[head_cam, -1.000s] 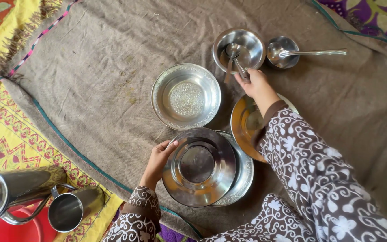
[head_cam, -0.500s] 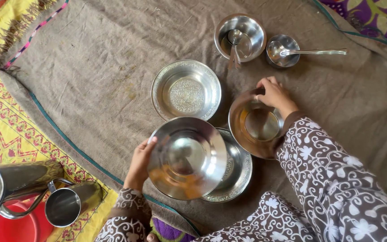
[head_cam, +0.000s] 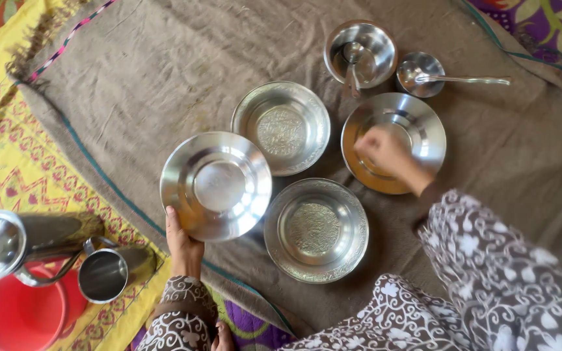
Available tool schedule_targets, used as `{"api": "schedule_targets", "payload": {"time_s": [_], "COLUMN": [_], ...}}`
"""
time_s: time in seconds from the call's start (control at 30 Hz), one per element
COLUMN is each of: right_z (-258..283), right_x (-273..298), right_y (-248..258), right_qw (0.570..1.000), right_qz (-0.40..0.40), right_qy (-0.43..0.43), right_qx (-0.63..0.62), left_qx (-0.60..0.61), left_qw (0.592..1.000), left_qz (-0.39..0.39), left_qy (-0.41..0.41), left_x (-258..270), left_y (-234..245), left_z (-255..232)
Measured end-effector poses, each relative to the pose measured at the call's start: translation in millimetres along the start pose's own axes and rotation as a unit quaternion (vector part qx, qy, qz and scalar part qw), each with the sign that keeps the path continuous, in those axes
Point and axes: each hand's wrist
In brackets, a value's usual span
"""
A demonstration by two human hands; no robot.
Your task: Unfold a cloth and arrange metal bowls, plates, and spoons on it on the floor
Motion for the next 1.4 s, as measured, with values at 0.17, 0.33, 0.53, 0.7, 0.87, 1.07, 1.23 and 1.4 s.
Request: {"api": "schedule_targets", "payload": {"time_s": [0.17, 0.33, 0.53, 0.7, 0.87, 1.07, 1.23, 1.4], "right_z": [38.2, 40.9, 70.4, 67.4, 44.5, 26.8, -19.0, -59.2], "right_x": [47.9, 51.8, 68.2, 82.1, 93.2, 155.7, 229.5, 298.8], "right_y": [-59.1, -73.8, -70.6, -85.6, -87.4, -54.6, -14.5, 14.9], "right_qw": [0.988, 0.981, 0.945, 0.939, 0.981, 0.992, 0.966, 0.924], "right_qz": [0.119, 0.093, 0.013, 0.018, -0.055, -0.117, -0.214, -0.24], "right_qy": [0.039, 0.075, 0.114, 0.079, 0.052, -0.001, -0.045, -0.195], "right_qx": [0.086, 0.15, 0.307, 0.334, 0.178, -0.055, -0.141, -0.227], "left_qx": [0.012, 0.004, -0.007, 0.029, -0.213, -0.296, -0.452, -0.59], "left_qw": [0.996, 0.996, 0.999, 0.999, 0.946, 0.924, 0.873, 0.792], "left_qz": [-0.055, -0.03, -0.042, 0.014, -0.012, 0.075, 0.125, 0.075], "left_qy": [-0.069, -0.083, -0.003, 0.036, 0.245, 0.229, 0.135, 0.137], "left_x": [3.9, -29.1, -10.2, -34.7, 72.5, 82.4, 84.3, 57.8], "left_y": [23.9, 79.9, 27.6, 95.2, 6.2, 10.5, 4.9, 20.3], "left_z": [13.5, 51.2, 33.7, 118.9, 121.4, 153.2, 124.8, 62.8]}}
Point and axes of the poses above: each hand's wrist, its own x-axis away from the middle knuckle, its own y-axis out of the back of the hand, z = x × y, and after that the axes turned 4 degrees about y, right-handed
